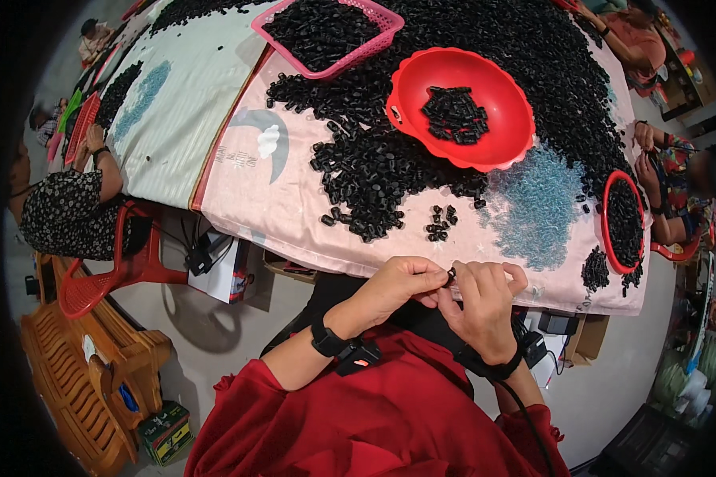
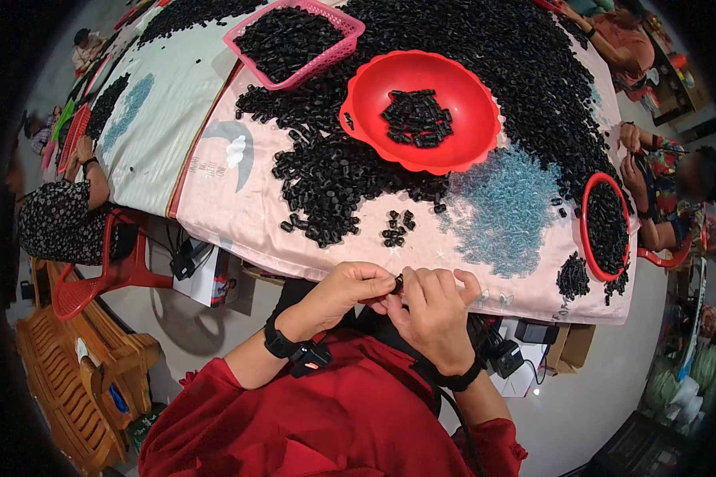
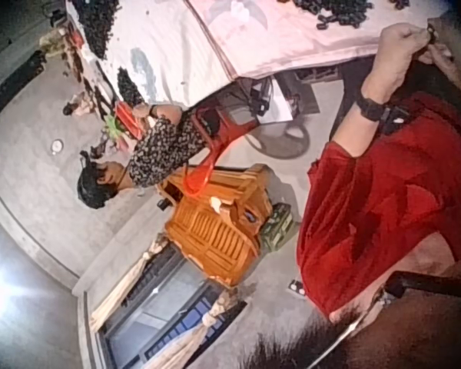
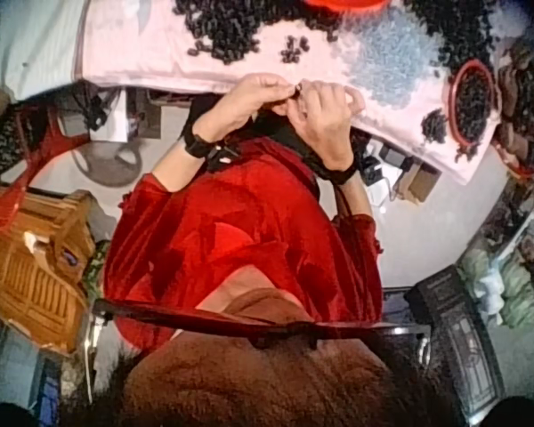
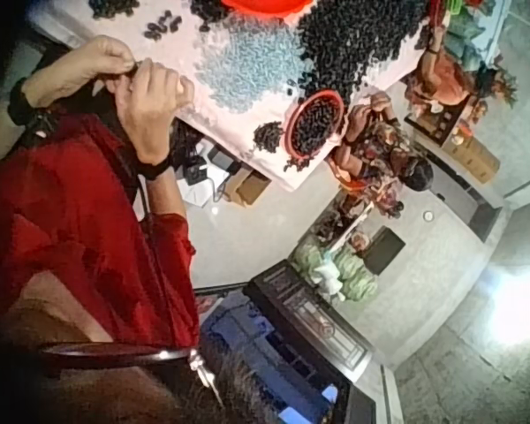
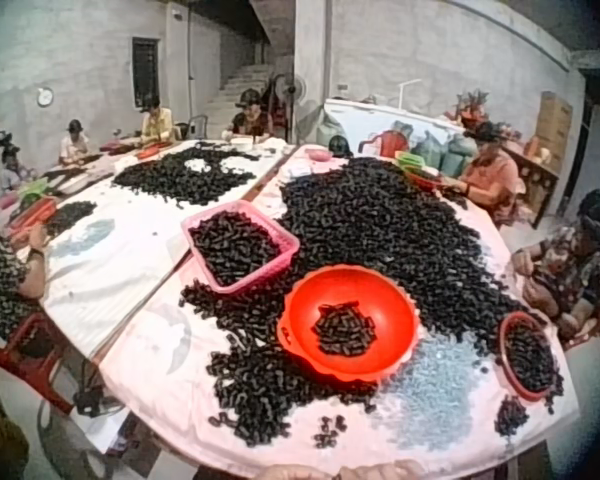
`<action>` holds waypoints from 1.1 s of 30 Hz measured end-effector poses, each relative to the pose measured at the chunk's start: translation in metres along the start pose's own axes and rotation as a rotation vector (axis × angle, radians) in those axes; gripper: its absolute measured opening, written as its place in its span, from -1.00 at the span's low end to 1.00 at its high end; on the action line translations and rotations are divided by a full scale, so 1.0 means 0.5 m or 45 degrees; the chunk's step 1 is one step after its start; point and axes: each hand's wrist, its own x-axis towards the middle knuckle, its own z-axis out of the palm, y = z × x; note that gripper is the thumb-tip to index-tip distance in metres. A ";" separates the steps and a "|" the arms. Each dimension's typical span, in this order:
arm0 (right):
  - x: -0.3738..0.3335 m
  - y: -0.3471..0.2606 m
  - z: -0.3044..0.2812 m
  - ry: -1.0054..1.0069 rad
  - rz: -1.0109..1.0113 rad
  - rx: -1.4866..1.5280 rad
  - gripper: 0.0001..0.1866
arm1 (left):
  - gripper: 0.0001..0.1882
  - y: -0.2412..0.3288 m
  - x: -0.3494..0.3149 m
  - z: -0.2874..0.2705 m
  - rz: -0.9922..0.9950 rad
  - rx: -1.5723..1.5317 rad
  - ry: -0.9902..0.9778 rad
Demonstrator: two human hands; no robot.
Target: The person repeatedly picks up small black plastic pieces and blue pins from a table, inserts the pins into the pieces, and places the assembled units into a red bowl. The task continues with the same repetitive assembly motion throughout the clip.
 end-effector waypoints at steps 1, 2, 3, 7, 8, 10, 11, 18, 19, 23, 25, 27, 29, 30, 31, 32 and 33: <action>0.000 0.000 0.000 0.004 0.002 0.022 -0.57 | -0.71 0.000 0.000 -0.001 0.003 0.013 -0.004; -0.001 0.001 -0.001 0.008 0.004 0.043 -0.57 | -0.71 -0.001 0.000 -0.003 0.006 0.027 -0.008; 0.000 0.001 -0.003 0.012 0.006 0.064 -0.55 | -0.71 -0.001 0.001 -0.003 0.009 0.040 -0.012; 0.009 0.004 -0.011 -0.008 0.068 0.266 -0.64 | -0.72 0.009 -0.006 0.002 0.033 0.112 -0.018; 0.009 0.010 -0.014 -0.023 0.078 0.329 -0.68 | -0.72 0.015 -0.007 0.001 0.032 0.141 -0.011; 0.003 0.019 -0.015 -0.041 0.118 0.434 -0.76 | -0.73 0.015 -0.007 -0.001 0.035 0.190 -0.019; -0.002 0.025 -0.009 -0.043 0.145 0.478 -0.79 | -0.73 0.012 -0.006 -0.004 0.040 0.210 -0.029; 0.000 0.019 -0.007 -0.015 0.134 0.367 -0.87 | -0.71 0.009 -0.007 -0.001 0.071 0.294 -0.019; 0.003 0.017 -0.011 -0.029 0.096 0.289 -0.86 | -0.71 0.009 -0.008 0.000 0.063 0.273 -0.016; 0.022 -0.005 -0.043 -0.080 0.009 0.152 -0.79 | -0.70 0.014 -0.014 0.003 0.028 0.231 -0.007; 0.023 -0.011 -0.046 -0.090 0.000 0.115 -0.75 | -0.69 0.014 -0.013 0.003 0.021 0.242 -0.006; 0.020 -0.012 -0.043 -0.091 -0.018 0.032 -0.73 | -0.68 0.011 -0.010 0.005 0.031 0.260 0.005; 0.017 -0.014 -0.042 -0.108 0.000 0.049 -0.68 | -0.68 0.014 -0.013 0.010 0.046 0.236 0.019; 0.015 -0.014 -0.042 -0.115 0.011 0.056 -0.66 | -0.68 0.016 -0.013 0.013 0.054 0.226 0.023; 0.013 -0.014 -0.042 -0.107 0.002 0.066 -0.66 | -0.69 0.016 -0.012 0.012 0.044 0.211 0.007; 0.012 -0.015 -0.040 -0.099 -0.007 0.076 -0.67 | -0.69 0.015 -0.012 0.009 0.034 0.196 -0.009; 0.010 -0.015 -0.038 -0.092 -0.017 0.085 -0.67 | -0.69 0.013 -0.012 0.007 0.026 0.179 -0.025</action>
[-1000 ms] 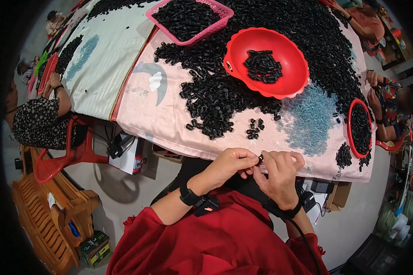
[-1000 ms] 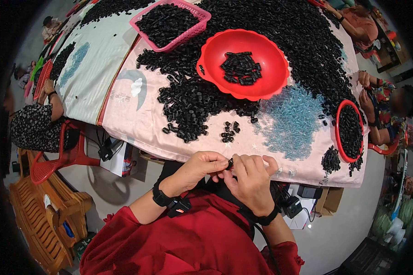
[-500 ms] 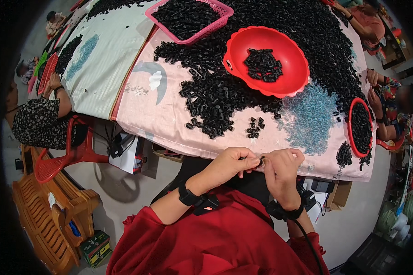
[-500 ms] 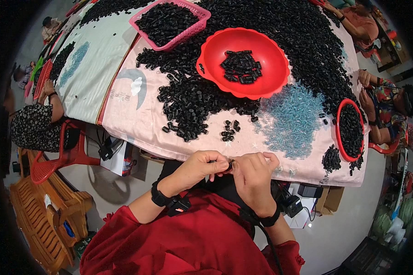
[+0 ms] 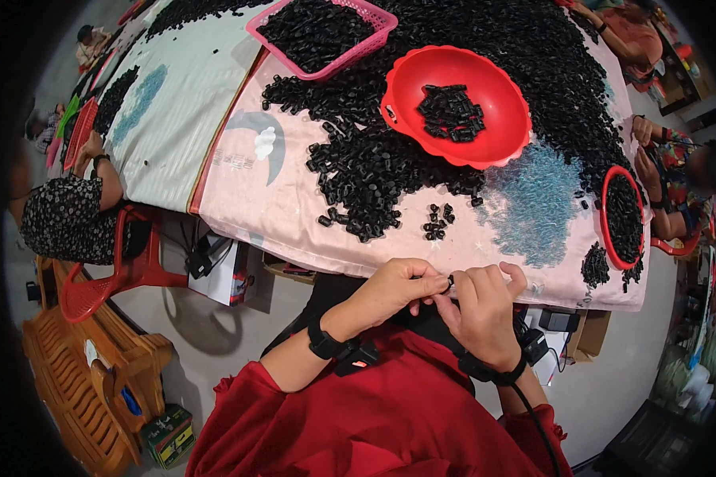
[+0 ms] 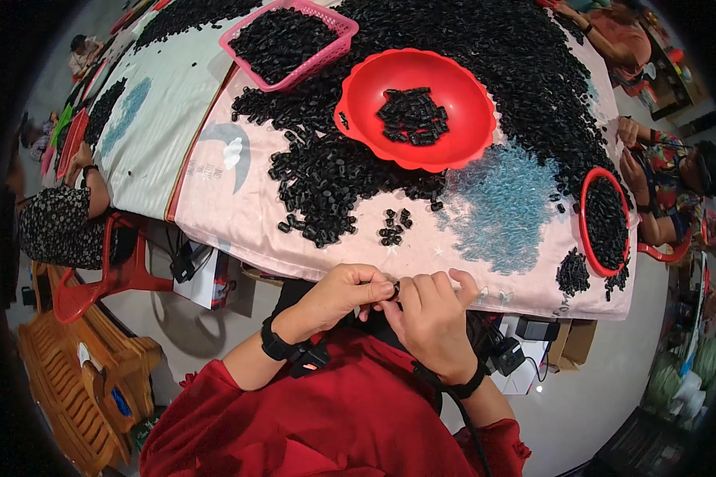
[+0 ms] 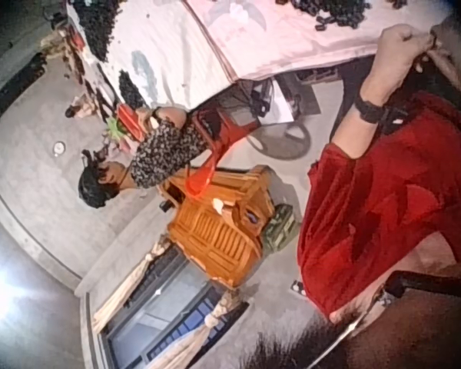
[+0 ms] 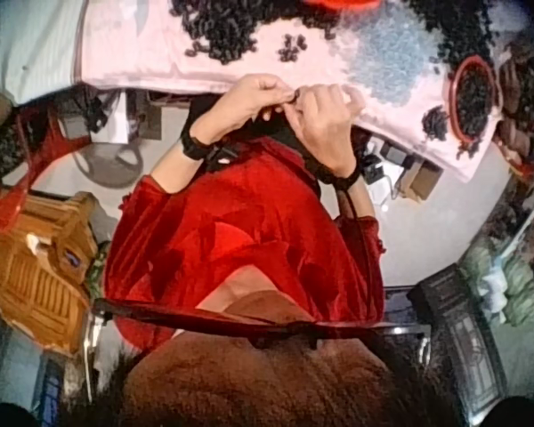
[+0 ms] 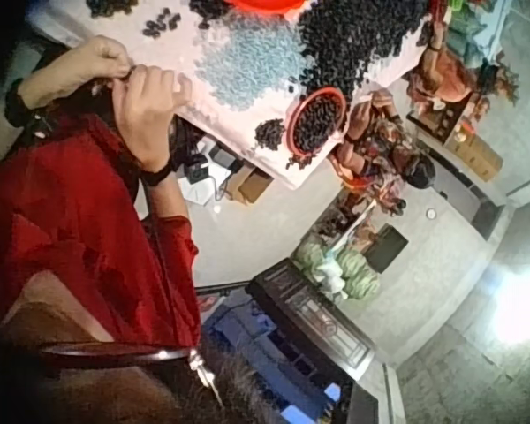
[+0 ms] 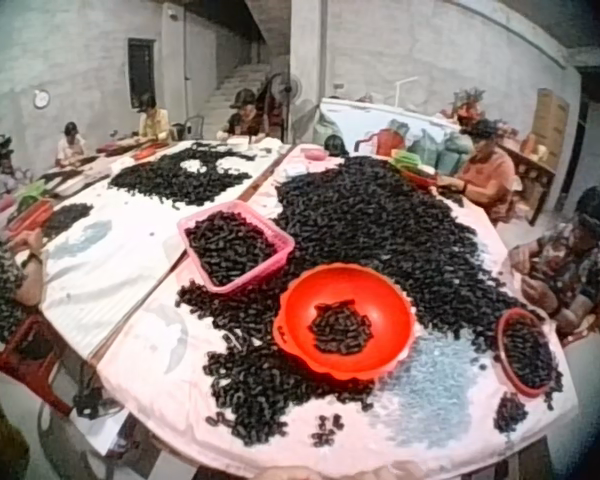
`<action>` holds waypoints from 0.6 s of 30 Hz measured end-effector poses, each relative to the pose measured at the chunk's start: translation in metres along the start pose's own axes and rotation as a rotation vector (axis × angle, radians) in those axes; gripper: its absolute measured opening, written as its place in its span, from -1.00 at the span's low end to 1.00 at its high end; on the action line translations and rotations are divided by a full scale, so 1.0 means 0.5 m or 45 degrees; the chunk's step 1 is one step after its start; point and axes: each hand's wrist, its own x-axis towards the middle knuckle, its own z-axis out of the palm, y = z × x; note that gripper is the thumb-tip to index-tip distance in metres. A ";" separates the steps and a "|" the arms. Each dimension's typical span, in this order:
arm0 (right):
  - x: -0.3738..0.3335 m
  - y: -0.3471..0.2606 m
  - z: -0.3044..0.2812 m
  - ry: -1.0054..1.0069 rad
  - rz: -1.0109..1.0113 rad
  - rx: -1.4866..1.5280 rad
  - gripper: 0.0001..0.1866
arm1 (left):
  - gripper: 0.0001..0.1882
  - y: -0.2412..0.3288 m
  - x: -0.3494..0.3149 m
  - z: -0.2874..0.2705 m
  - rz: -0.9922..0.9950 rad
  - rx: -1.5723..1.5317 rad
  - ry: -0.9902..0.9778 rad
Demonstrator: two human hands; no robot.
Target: The person repeatedly picks up small black plastic pieces and blue pins from a table, inserts the pins into the pieces, and places the assembled units into a red bowl. The task continues with the same repetitive assembly motion throughout the clip.
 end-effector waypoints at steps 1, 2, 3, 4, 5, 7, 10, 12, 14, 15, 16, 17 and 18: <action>-0.003 0.000 0.003 0.005 -0.010 0.005 -0.68 | -0.69 -0.002 0.001 0.001 0.004 -0.042 -0.012; -0.006 0.000 0.007 0.010 -0.020 0.009 -0.68 | -0.69 -0.005 0.000 0.003 0.008 -0.084 -0.023; -0.008 0.000 0.009 0.013 -0.028 0.015 -0.69 | -0.69 -0.008 0.000 0.005 0.009 -0.127 -0.035; -0.008 0.000 0.009 0.010 -0.037 0.003 -0.71 | -0.69 -0.011 0.001 0.006 0.008 -0.146 -0.041; -0.007 0.000 0.009 0.006 -0.045 -0.010 -0.73 | -0.69 -0.013 0.003 0.006 0.007 -0.165 -0.047; -0.009 -0.001 0.011 0.001 -0.049 -0.024 -0.75 | -0.70 -0.014 0.004 0.005 0.001 -0.171 -0.050; -0.016 0.003 0.017 0.000 -0.037 -0.049 -0.72 | -0.71 -0.015 0.005 0.009 -0.006 -0.146 -0.010; -0.016 0.009 0.023 0.016 -0.034 -0.087 -0.67 | -0.72 -0.014 0.003 0.017 0.003 -0.136 0.061; -0.017 0.005 0.019 0.025 -0.024 -0.130 -0.66 | -0.74 -0.011 0.002 0.019 0.020 -0.142 0.053; -0.017 0.002 0.016 0.032 -0.017 -0.152 -0.66 | -0.75 -0.009 0.003 0.020 0.030 -0.143 0.048; -0.017 0.000 0.015 0.022 -0.007 -0.145 -0.66 | -0.76 -0.007 0.003 0.020 0.023 -0.106 0.059; -0.017 -0.001 0.014 0.013 0.003 -0.137 -0.66 | -0.78 -0.005 0.002 0.020 0.016 -0.069 0.070; -0.015 -0.003 0.014 0.005 0.013 -0.128 -0.66 | -0.79 -0.003 0.002 0.019 0.009 -0.031 0.083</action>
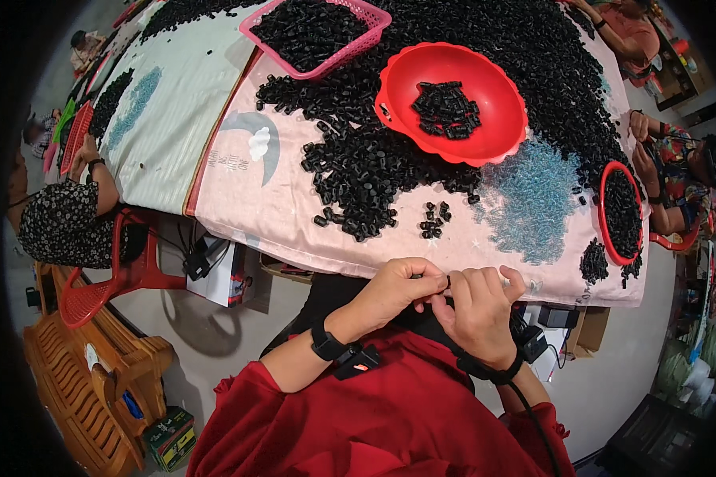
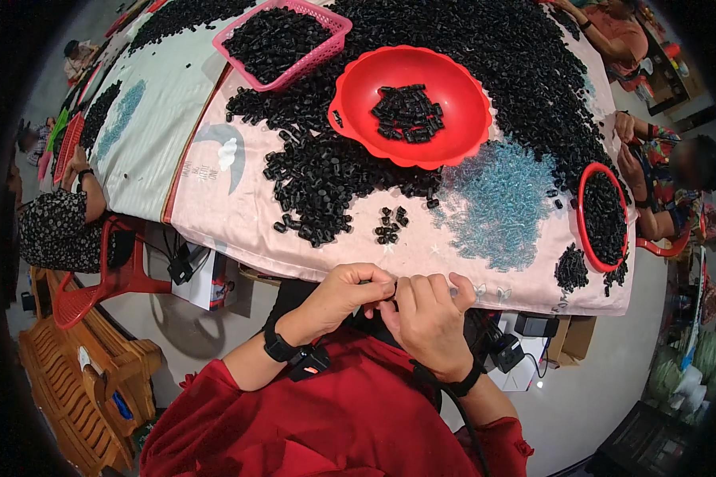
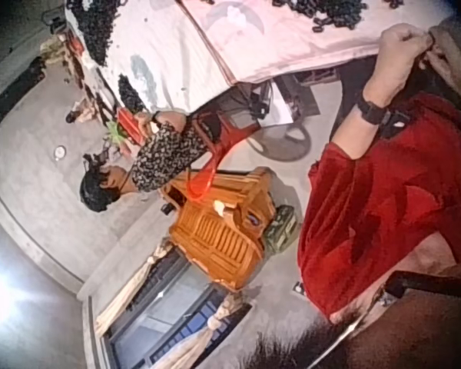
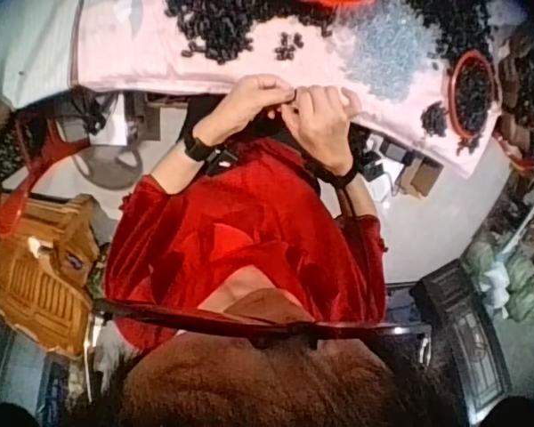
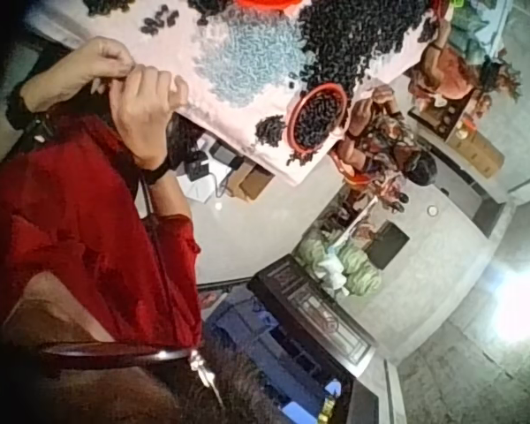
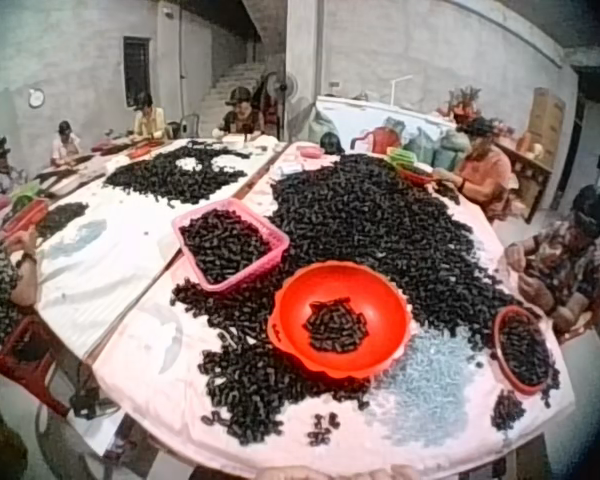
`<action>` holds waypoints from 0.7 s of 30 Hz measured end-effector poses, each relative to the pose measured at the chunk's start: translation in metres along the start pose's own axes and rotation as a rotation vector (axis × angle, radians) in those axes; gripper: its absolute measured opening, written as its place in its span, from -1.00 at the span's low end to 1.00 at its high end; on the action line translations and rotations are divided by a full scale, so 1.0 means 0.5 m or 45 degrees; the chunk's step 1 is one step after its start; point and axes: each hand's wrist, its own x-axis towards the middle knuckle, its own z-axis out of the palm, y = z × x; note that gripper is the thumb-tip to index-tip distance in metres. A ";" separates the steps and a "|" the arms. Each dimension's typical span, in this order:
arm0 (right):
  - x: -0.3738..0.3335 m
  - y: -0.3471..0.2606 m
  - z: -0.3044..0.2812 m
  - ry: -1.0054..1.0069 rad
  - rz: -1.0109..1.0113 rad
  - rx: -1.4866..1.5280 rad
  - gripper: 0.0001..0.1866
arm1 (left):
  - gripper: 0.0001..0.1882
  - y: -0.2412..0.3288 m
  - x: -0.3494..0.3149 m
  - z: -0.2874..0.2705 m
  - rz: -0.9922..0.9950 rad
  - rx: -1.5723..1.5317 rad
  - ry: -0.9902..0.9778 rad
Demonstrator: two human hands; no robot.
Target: The person repeatedly picks up small black plastic pieces and blue pins from a table, inserts the pins into the pieces, and places the assembled units into a red bowl. The task continues with the same repetitive assembly motion throughout the clip.
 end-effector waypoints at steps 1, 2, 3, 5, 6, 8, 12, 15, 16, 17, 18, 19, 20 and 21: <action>0.002 -0.002 -0.001 -0.002 0.013 -0.005 -0.68 | -0.80 0.000 0.000 0.000 0.016 0.034 0.005; 0.004 -0.004 -0.001 -0.004 0.025 -0.010 -0.69 | -0.80 0.000 0.001 0.000 0.031 0.068 0.011; 0.005 -0.005 -0.001 -0.007 0.039 -0.014 -0.70 | -0.81 -0.001 0.001 0.000 0.045 0.101 0.015; 0.000 -0.003 0.005 -0.023 0.035 -0.002 -0.72 | -0.78 0.008 -0.001 -0.001 0.029 0.125 -0.005; -0.003 -0.002 0.008 -0.031 0.033 0.003 -0.72 | -0.76 0.012 -0.001 -0.002 0.020 0.136 -0.016; -0.001 0.000 0.011 -0.016 0.020 -0.017 -0.73 | -0.72 0.010 0.001 -0.006 -0.037 0.059 -0.038; -0.002 0.001 0.016 -0.032 0.013 -0.022 -0.74 | -0.64 -0.005 0.008 -0.018 -0.138 -0.002 -0.120; -0.004 0.002 0.019 -0.042 -0.013 0.002 -0.75 | -0.63 -0.016 0.013 -0.025 -0.120 0.050 -0.143; -0.004 0.004 0.018 -0.044 -0.027 0.028 -0.75 | -0.63 -0.020 0.013 -0.027 -0.110 0.042 -0.153; -0.003 0.006 0.017 -0.046 -0.041 0.054 -0.75 | -0.63 -0.025 0.013 -0.028 -0.101 0.035 -0.162; -0.004 0.008 0.017 -0.049 -0.052 0.080 -0.75 | -0.62 -0.027 0.013 -0.027 -0.093 0.028 -0.174; -0.003 0.009 0.017 -0.032 -0.066 0.099 -0.74 | -0.61 -0.025 0.012 -0.025 -0.102 0.010 -0.179; -0.002 0.009 0.019 -0.015 -0.080 0.118 -0.74 | -0.59 -0.019 0.010 -0.020 -0.111 -0.008 -0.183; -0.001 0.010 0.019 0.003 -0.095 0.136 -0.73 | -0.57 -0.015 0.009 -0.017 -0.119 -0.025 -0.188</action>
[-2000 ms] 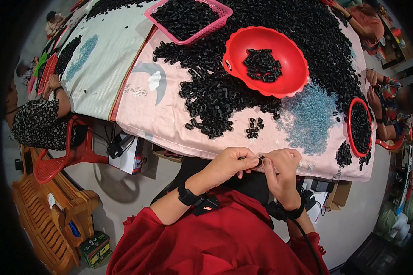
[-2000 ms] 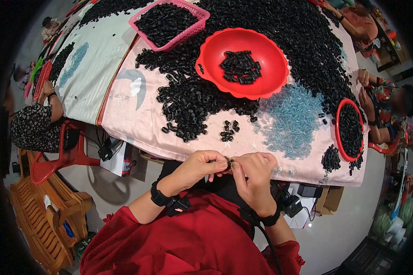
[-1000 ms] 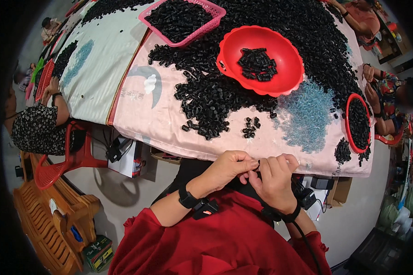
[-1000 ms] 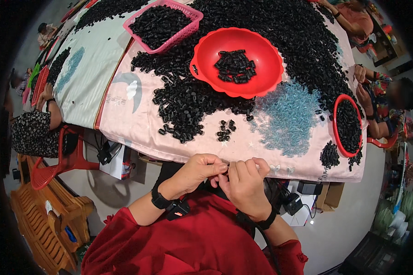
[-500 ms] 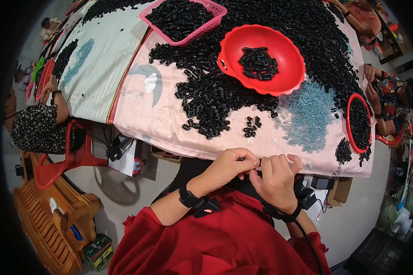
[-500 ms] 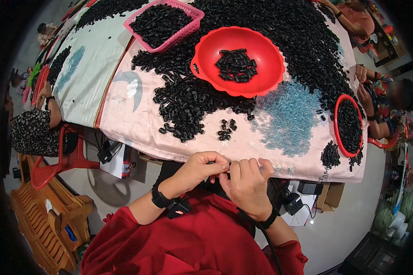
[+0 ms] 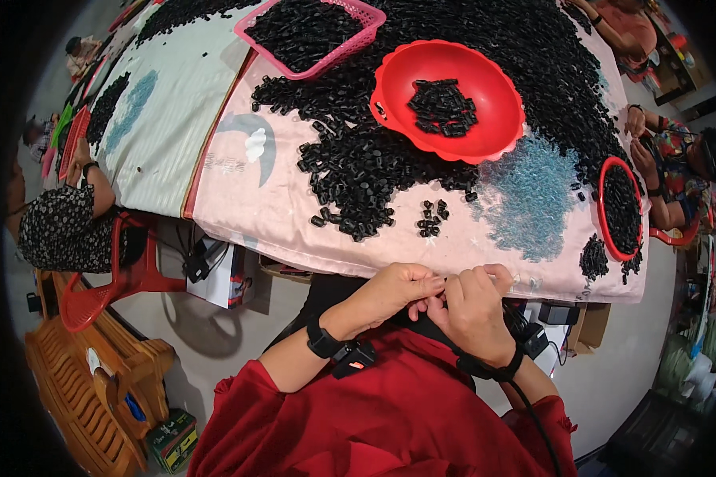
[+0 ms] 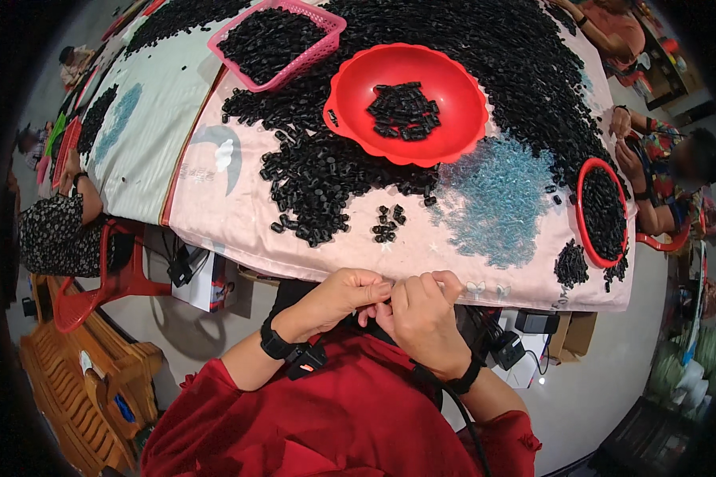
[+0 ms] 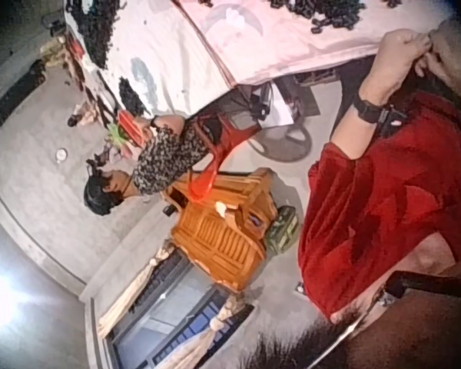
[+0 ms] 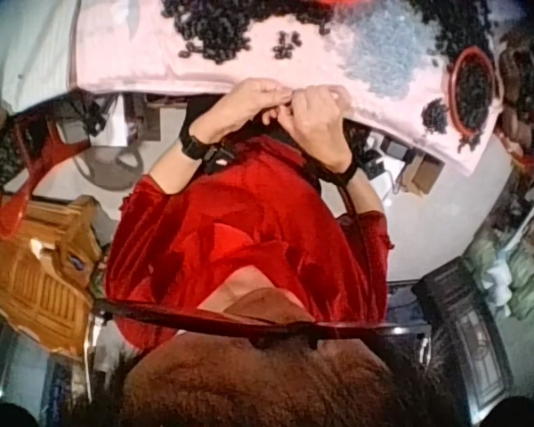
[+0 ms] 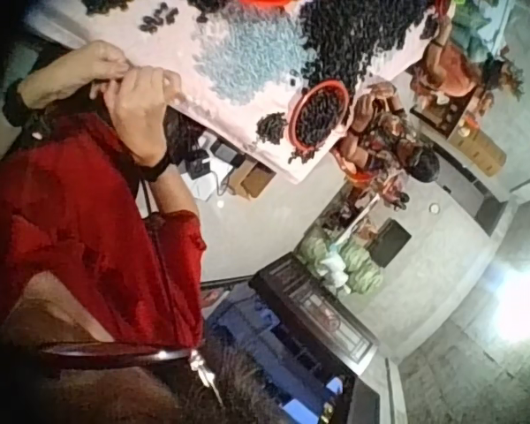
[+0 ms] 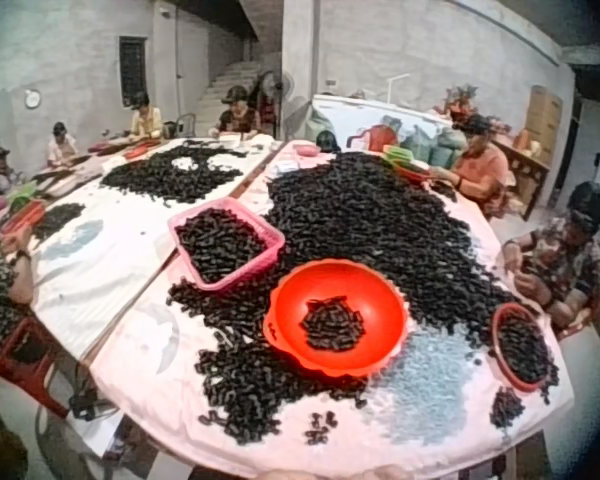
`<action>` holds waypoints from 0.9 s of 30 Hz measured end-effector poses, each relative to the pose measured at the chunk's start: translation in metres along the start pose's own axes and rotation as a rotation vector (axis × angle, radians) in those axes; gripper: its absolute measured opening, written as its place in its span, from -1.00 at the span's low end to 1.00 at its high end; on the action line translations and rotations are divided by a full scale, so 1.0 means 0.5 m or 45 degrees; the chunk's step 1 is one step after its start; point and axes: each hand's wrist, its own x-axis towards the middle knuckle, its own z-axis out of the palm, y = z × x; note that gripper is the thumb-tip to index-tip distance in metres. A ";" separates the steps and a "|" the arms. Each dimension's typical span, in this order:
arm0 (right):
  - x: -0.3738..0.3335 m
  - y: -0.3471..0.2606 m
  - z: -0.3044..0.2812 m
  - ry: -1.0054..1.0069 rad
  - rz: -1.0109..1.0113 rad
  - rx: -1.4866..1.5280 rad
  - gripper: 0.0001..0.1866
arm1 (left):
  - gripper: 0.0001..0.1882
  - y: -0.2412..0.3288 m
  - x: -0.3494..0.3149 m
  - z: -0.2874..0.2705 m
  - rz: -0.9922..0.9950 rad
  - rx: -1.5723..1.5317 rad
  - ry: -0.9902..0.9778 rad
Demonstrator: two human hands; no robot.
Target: The person repeatedly picks up small black plastic pieces and blue pins from a table, inserts the pins into the pieces, and places the assembled units into a red bowl. The task continues with the same repetitive assembly motion throughout the clip.
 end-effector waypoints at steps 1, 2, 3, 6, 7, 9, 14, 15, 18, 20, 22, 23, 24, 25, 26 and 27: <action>-0.005 0.001 0.003 -0.023 -0.003 0.008 -0.74 | -0.58 -0.004 0.002 -0.004 -0.018 -0.002 -0.022; -0.014 0.003 0.009 -0.046 -0.006 0.016 -0.74 | -0.60 -0.014 0.006 -0.012 -0.035 -0.004 -0.045; -0.020 0.005 0.012 -0.072 -0.011 0.027 -0.73 | -0.62 -0.024 0.009 -0.018 -0.053 -0.010 -0.065; -0.022 0.012 0.012 -0.128 -0.032 -0.050 -0.70 | -0.63 -0.036 0.014 -0.016 -0.025 -0.018 -0.013; -0.021 0.013 0.011 -0.126 0.000 -0.055 -0.68 | -0.63 -0.032 0.014 -0.009 0.010 -0.017 0.022; -0.013 0.015 -0.002 -0.118 0.059 -0.070 -0.63 | -0.62 -0.016 0.014 0.009 0.085 -0.012 0.093; -0.003 0.033 -0.008 -0.022 0.257 0.404 -0.73 | -0.62 -0.003 0.013 -0.007 0.102 0.124 0.043; -0.008 0.039 0.004 0.009 0.299 0.472 -0.76 | -0.62 -0.004 0.016 -0.009 0.117 0.122 0.020; -0.014 0.043 0.029 0.015 0.598 0.895 -0.83 | -0.60 0.007 0.014 -0.009 0.132 0.058 -0.002; -0.002 0.043 0.040 0.035 0.715 1.049 -0.85 | -0.62 0.015 0.016 -0.011 0.127 0.049 0.024; 0.009 0.050 0.049 0.038 0.693 1.021 -0.86 | -0.63 0.019 0.017 -0.014 0.131 0.042 0.058; 0.012 0.059 0.056 0.033 0.611 0.917 -0.86 | -0.64 0.018 0.019 -0.017 0.137 0.042 0.078; 0.015 0.064 0.059 0.030 0.532 0.812 -0.86 | -0.65 0.019 0.020 -0.019 0.141 0.043 0.097; 0.019 0.059 0.059 0.049 0.700 1.058 -0.86 | -0.63 0.021 0.019 -0.021 0.144 0.059 0.109; 0.024 0.050 0.060 0.068 0.869 1.304 -0.86 | -0.62 0.023 0.017 -0.022 0.147 0.075 0.120; 0.027 0.045 0.061 0.088 1.038 1.550 -0.86 | -0.60 0.025 0.014 -0.023 0.149 0.092 0.131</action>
